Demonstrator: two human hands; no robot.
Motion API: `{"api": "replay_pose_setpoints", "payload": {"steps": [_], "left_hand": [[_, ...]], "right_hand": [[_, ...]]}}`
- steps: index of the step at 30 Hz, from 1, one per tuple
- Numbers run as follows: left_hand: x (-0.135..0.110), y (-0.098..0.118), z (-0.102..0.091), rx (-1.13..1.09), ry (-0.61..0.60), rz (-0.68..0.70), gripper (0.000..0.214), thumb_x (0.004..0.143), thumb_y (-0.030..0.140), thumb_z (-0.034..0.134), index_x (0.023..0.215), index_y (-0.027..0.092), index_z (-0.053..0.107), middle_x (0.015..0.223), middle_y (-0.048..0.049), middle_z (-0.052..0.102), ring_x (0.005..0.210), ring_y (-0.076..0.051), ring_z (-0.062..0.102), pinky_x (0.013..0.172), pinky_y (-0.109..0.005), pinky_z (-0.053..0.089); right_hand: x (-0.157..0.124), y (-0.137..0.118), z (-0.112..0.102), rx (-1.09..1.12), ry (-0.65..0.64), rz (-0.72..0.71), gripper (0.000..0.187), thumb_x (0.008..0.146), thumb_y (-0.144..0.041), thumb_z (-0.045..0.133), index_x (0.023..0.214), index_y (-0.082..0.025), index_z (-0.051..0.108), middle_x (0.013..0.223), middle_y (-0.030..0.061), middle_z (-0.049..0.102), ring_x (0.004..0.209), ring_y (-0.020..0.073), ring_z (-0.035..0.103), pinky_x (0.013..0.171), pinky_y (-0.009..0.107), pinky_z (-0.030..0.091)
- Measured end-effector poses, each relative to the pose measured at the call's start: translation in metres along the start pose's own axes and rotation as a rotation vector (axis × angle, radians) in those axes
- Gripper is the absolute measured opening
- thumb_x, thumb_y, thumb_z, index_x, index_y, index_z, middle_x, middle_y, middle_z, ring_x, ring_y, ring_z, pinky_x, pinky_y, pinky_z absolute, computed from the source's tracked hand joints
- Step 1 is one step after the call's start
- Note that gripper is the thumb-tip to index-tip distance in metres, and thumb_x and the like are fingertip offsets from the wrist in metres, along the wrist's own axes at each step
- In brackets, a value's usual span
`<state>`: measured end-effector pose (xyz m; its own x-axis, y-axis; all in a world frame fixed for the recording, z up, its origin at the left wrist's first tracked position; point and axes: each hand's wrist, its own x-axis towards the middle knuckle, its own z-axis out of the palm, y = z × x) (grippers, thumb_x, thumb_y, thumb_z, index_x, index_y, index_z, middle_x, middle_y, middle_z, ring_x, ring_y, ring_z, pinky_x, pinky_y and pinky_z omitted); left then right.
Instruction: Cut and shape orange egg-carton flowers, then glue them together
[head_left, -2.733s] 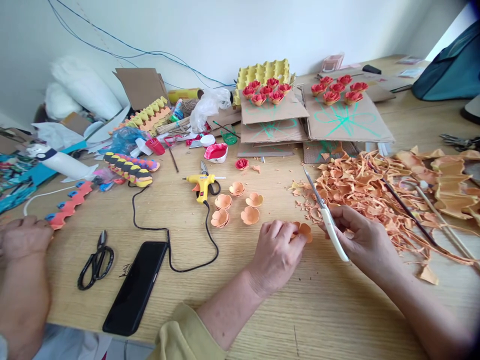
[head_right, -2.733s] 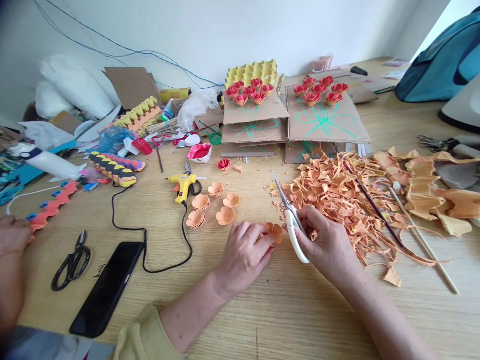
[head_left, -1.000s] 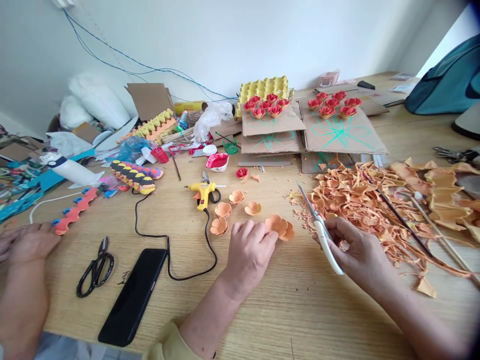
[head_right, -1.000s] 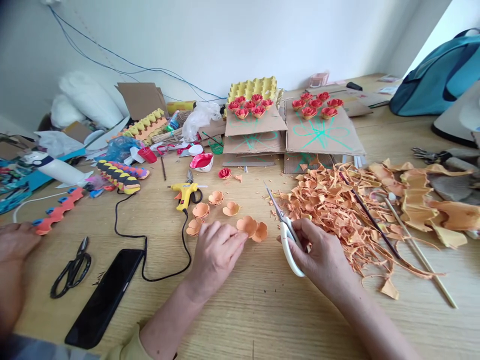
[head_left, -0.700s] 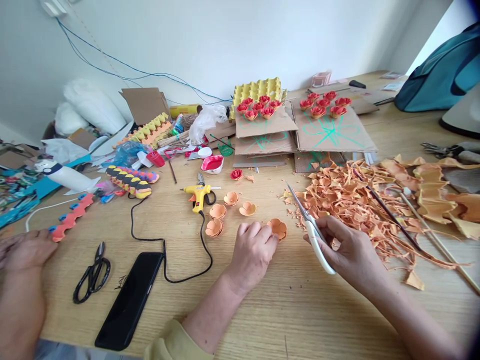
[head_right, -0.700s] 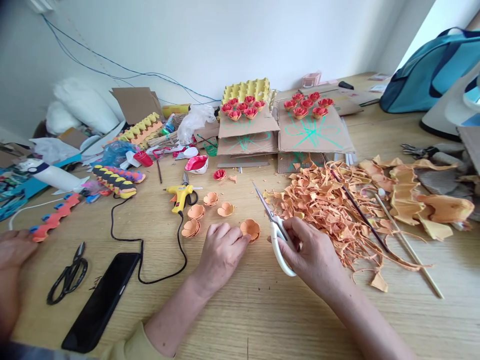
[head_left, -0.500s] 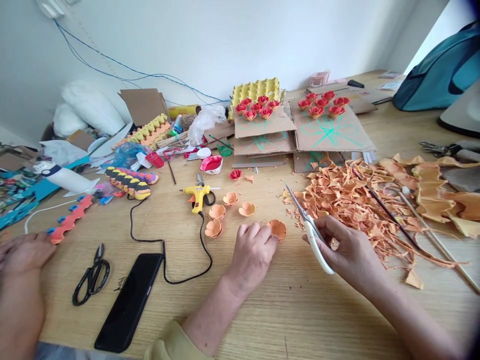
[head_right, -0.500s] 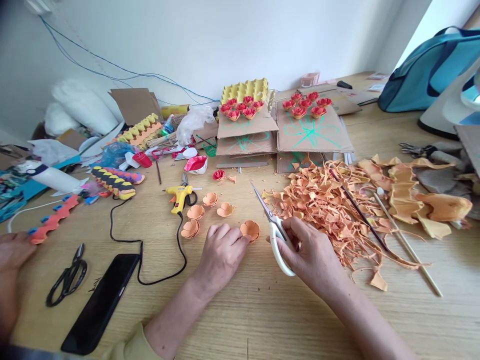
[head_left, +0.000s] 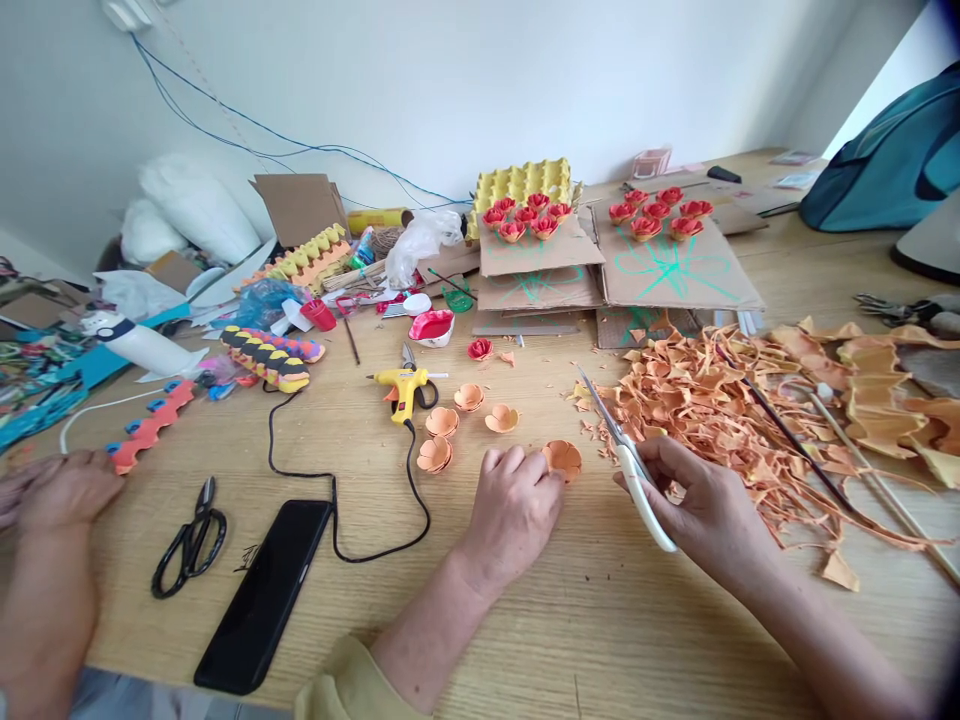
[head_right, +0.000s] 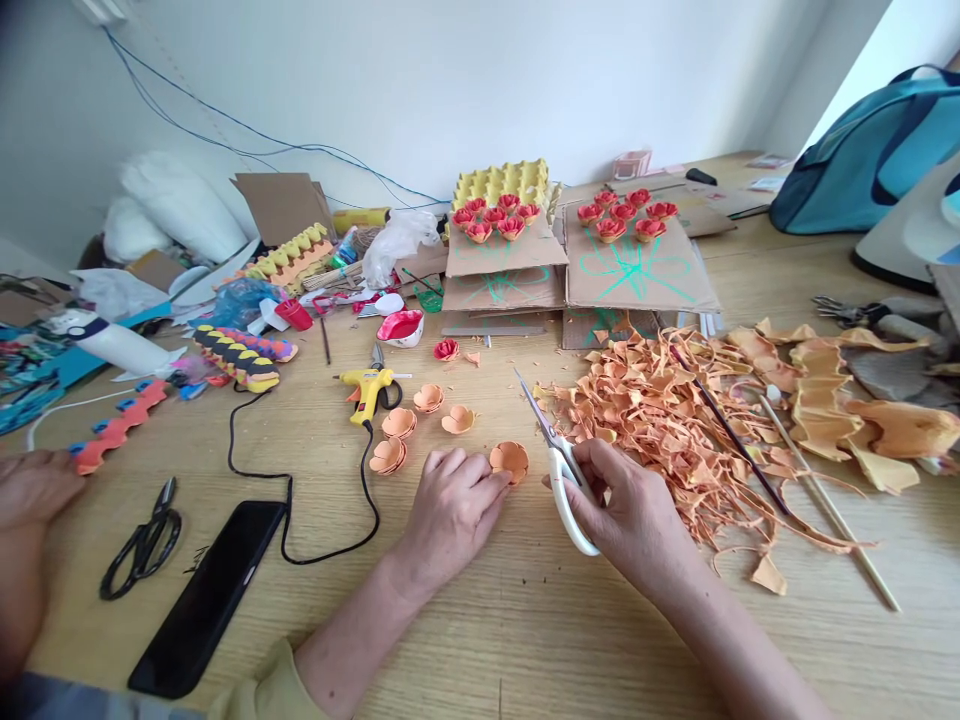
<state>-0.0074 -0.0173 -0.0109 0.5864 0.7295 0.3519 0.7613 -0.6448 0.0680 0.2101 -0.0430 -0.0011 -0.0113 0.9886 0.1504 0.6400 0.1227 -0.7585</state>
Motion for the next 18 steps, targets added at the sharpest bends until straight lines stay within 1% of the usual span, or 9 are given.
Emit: {"api": "replay_pose_setpoints", "payload": {"steps": [3, 6, 10, 13, 15, 18], "left_hand": [[-0.001, -0.002, -0.003, -0.116, 0.033, -0.098, 0.017, 0.094, 0.022, 0.058, 0.11, 0.022, 0.064, 0.09, -0.0039, 0.063, 0.086, -0.022, 0.056, 0.074, -0.037, 0.041], [0.0, -0.003, -0.002, -0.227, 0.07, -0.178, 0.028, 0.091, 0.025, 0.063, 0.118, 0.021, 0.059, 0.102, -0.0064, 0.062, 0.097, -0.023, 0.057, 0.083, -0.039, 0.046], [0.003, -0.003, 0.006, -0.325, 0.075, -0.202, 0.043, 0.087, 0.029, 0.07, 0.125, 0.022, 0.053, 0.117, -0.0091, 0.061, 0.111, -0.027, 0.057, 0.093, -0.044, 0.049], [0.007, -0.001, 0.013, -0.388, 0.078, -0.205, 0.05, 0.085, 0.029, 0.072, 0.129, 0.022, 0.049, 0.123, -0.0107, 0.06, 0.114, -0.028, 0.057, 0.097, -0.047, 0.05], [0.009, 0.001, 0.017, -0.433, 0.085, -0.202, 0.051, 0.085, 0.029, 0.072, 0.129, 0.022, 0.048, 0.124, -0.0114, 0.061, 0.115, -0.029, 0.058, 0.098, -0.048, 0.05], [0.012, 0.003, 0.021, -0.483, 0.089, -0.209, 0.042, 0.088, 0.026, 0.067, 0.127, 0.021, 0.05, 0.12, -0.011, 0.063, 0.113, -0.027, 0.06, 0.097, -0.047, 0.051]], "right_hand": [[0.0, 0.0, -0.001, 0.005, -0.01, 0.031, 0.027, 0.09, -0.048, 0.056, 0.082, -0.022, 0.06, 0.066, -0.0024, 0.059, 0.059, 0.013, 0.054, 0.055, 0.023, 0.042], [0.001, 0.0, -0.002, 0.01, -0.004, 0.036, 0.027, 0.091, -0.047, 0.055, 0.084, -0.022, 0.061, 0.066, -0.0021, 0.06, 0.059, 0.0128, 0.055, 0.055, 0.022, 0.043], [0.001, -0.001, -0.001, 0.017, 0.006, 0.033, 0.027, 0.09, -0.047, 0.055, 0.081, -0.022, 0.061, 0.063, -0.0028, 0.059, 0.057, 0.0121, 0.053, 0.054, 0.022, 0.042], [0.0, 0.0, 0.0, 0.028, -0.002, 0.038, 0.028, 0.09, -0.048, 0.056, 0.081, -0.022, 0.06, 0.063, -0.0035, 0.058, 0.057, 0.0118, 0.051, 0.054, 0.022, 0.041], [0.0, 0.0, 0.001, 0.036, -0.009, 0.033, 0.027, 0.089, -0.047, 0.057, 0.082, -0.022, 0.06, 0.064, -0.0035, 0.058, 0.058, 0.012, 0.051, 0.055, 0.022, 0.041], [0.0, 0.002, 0.002, 0.037, -0.009, 0.011, 0.024, 0.089, -0.046, 0.058, 0.082, -0.022, 0.059, 0.065, -0.0038, 0.057, 0.059, 0.0119, 0.051, 0.055, 0.022, 0.041]]}}
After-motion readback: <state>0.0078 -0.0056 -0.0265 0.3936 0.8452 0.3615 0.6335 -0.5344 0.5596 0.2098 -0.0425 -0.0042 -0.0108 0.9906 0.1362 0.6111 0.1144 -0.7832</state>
